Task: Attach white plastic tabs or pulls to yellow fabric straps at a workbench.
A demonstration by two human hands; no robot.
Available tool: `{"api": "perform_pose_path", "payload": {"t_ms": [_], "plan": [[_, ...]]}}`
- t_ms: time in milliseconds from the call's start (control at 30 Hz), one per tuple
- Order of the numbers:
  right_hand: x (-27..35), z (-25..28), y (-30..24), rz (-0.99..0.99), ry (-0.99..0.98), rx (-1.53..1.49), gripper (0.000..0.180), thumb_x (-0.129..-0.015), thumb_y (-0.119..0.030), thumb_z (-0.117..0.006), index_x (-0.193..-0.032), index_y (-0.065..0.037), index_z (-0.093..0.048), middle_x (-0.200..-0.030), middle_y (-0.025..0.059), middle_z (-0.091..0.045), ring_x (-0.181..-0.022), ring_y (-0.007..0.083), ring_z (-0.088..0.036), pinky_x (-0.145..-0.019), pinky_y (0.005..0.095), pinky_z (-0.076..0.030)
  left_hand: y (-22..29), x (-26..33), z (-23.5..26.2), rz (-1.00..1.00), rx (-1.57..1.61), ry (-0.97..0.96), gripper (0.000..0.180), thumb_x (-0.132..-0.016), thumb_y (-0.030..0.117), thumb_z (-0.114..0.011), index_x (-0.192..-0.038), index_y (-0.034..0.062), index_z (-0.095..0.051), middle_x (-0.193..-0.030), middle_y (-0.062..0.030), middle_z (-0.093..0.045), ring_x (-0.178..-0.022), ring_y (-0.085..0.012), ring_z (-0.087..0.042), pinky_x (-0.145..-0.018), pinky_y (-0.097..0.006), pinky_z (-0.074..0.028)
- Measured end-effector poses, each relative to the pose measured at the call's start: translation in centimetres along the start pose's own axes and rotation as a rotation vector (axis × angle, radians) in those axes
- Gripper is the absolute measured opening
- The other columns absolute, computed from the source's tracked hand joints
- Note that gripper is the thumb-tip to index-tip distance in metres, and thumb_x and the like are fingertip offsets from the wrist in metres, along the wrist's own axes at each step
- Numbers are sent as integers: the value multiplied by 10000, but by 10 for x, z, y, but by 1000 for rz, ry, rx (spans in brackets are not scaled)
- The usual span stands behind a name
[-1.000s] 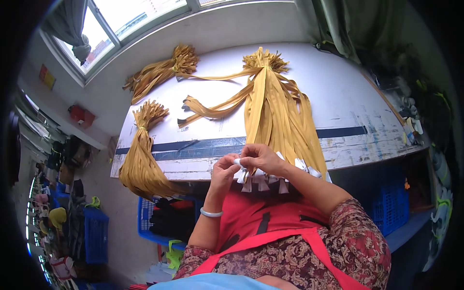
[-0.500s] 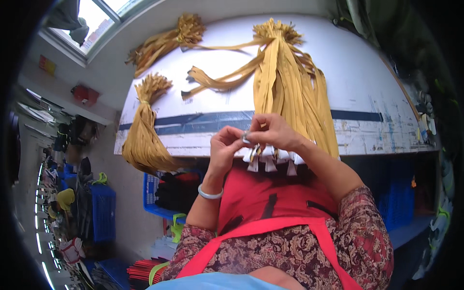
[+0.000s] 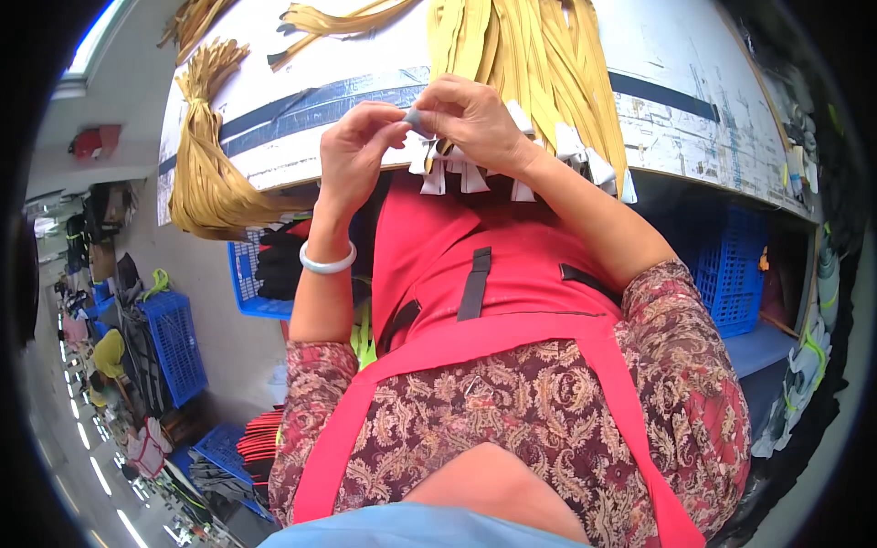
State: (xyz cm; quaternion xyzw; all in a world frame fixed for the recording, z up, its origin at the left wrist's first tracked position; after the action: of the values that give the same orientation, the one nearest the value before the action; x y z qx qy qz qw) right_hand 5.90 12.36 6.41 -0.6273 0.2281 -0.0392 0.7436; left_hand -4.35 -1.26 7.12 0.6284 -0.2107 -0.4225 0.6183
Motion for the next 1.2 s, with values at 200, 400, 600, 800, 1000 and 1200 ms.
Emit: {"api": "perform_pose_path", "payload": {"t_ms": [200,400,600,800,1000,1200], "plan": [[5,9,-5,-208,11,-80,143,-959,-128,-609,-963,10,-647,-803,31,-651,-739,86,-622,-684,217,-518,-5,4,-7,-64,-144,-33,107,-841,-25,-688,-948,-27,-688,-905,-52,-665,-738,-103,-639,-686,-219,-529],[15,8,-4,-295,-8,159,323,-915,-319,-684,-880,1,-659,-707,13,-620,-677,62,-588,-599,225,-475,-12,8,-14,-114,-171,41,96,-805,9,-717,-898,7,-695,-832,-79,-657,-716,-189,-651,-635,-282,-514],[21,0,-1,-293,-16,59,220,-907,-216,-682,-850,-5,-657,-700,2,-621,-661,49,-574,-574,218,-465,-10,21,-24,-211,-379,-38,44,-847,54,-669,-882,31,-653,-804,-111,-607,-706,-302,-628,-607,-364,-501],[23,31,0,-278,61,91,193,-913,-207,-679,-846,-27,-656,-692,-11,-603,-634,35,-556,-577,188,-444,-13,35,15,-338,-596,74,118,-840,6,-563,-944,42,-606,-824,-146,-600,-693,-362,-594,-612,-396,-495],[12,74,-22,-180,88,384,210,-944,-234,-632,-925,-27,-654,-754,13,-624,-680,79,-577,-648,237,-478,-23,36,164,-21,-378,767,179,-948,104,-604,-1110,61,-665,-919,-76,-669,-834,-143,-620,-697,-273,-513],[-22,27,-11,-2,-259,728,170,-924,-183,-633,-994,-29,-652,-855,80,-635,-728,165,-601,-684,301,-488,-52,36,25,16,-354,160,125,-874,44,-649,-986,4,-685,-869,-103,-666,-687,-166,-616,-670,-260,-490]]}}
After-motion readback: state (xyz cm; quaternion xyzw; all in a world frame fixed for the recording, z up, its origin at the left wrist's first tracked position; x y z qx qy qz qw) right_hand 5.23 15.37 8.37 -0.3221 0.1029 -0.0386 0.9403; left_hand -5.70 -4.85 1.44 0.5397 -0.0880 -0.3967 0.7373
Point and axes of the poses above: each hand's wrist, its own x-axis away from the middle knuckle, its own z-axis out of the back of the hand, y = z × x, the point moved 4 cm from there along -x, towards the middle knuckle
